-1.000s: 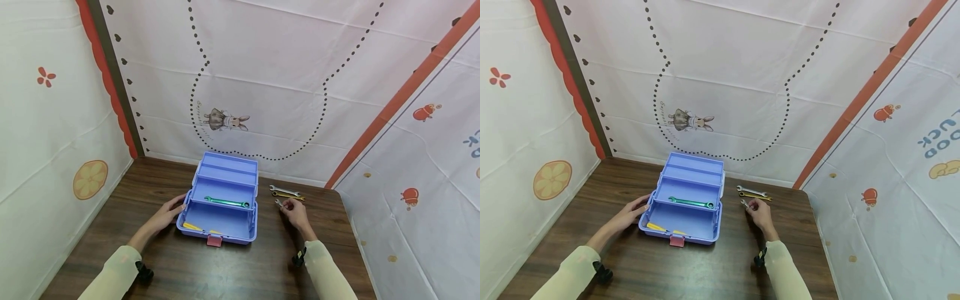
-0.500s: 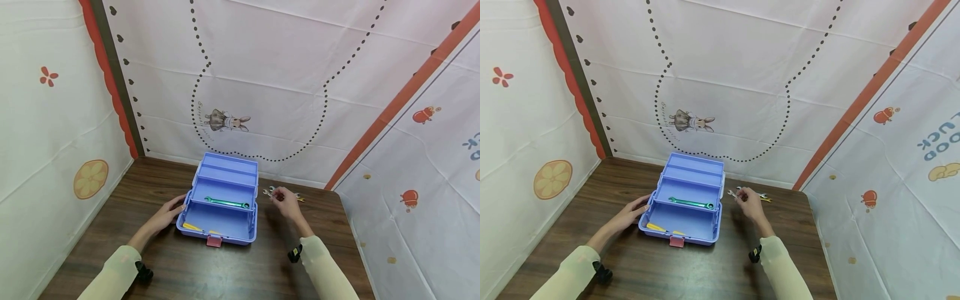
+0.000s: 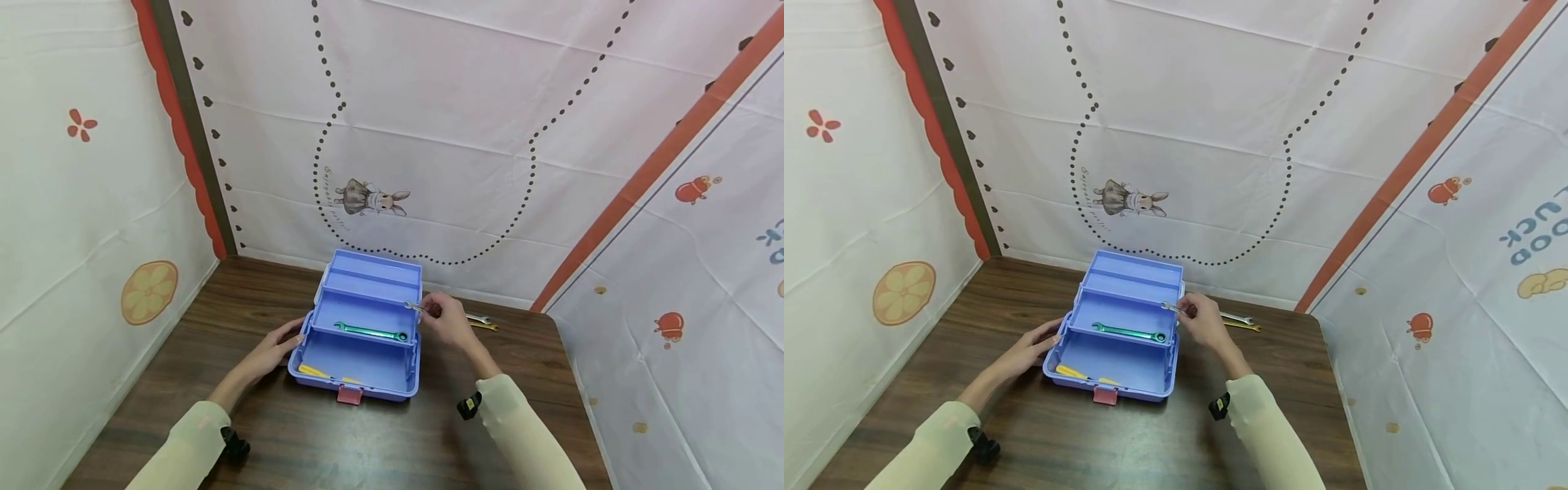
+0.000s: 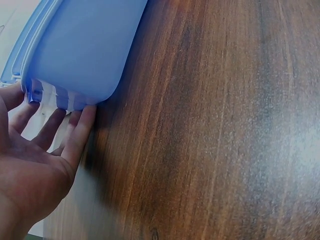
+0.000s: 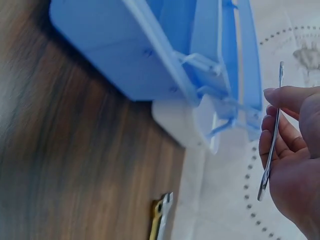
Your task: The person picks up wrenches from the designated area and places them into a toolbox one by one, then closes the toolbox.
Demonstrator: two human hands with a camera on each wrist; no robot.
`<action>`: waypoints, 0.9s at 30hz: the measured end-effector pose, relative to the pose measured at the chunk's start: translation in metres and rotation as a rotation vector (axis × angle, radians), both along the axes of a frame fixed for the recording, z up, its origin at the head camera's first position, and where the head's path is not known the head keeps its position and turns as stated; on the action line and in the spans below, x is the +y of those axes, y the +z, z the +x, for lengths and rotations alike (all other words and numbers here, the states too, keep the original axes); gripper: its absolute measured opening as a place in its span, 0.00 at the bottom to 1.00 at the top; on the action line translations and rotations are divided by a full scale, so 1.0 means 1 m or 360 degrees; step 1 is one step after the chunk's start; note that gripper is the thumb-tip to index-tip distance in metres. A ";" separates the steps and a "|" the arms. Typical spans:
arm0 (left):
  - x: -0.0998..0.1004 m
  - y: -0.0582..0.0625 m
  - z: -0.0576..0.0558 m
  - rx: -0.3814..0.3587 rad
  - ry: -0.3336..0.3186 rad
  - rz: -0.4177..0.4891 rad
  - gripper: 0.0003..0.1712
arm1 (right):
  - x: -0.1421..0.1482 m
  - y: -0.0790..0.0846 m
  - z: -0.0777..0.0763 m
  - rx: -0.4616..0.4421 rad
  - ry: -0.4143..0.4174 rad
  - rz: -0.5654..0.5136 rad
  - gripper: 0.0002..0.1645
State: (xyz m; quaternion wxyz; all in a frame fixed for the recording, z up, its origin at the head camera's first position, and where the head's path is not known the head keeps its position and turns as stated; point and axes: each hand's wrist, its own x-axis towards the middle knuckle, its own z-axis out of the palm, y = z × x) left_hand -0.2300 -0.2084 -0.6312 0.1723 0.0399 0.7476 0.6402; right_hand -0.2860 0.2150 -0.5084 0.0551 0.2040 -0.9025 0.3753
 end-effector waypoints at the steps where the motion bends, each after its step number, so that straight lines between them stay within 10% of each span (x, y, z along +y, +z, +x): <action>1: 0.000 0.000 0.000 0.0000 -0.0002 -0.0003 0.38 | -0.003 0.002 0.000 0.0008 0.0019 0.0011 0.08; 27: -0.001 0.001 0.002 0.0014 -0.0014 0.0014 0.40 | -0.083 0.002 0.001 -0.0030 0.0392 0.0100 0.05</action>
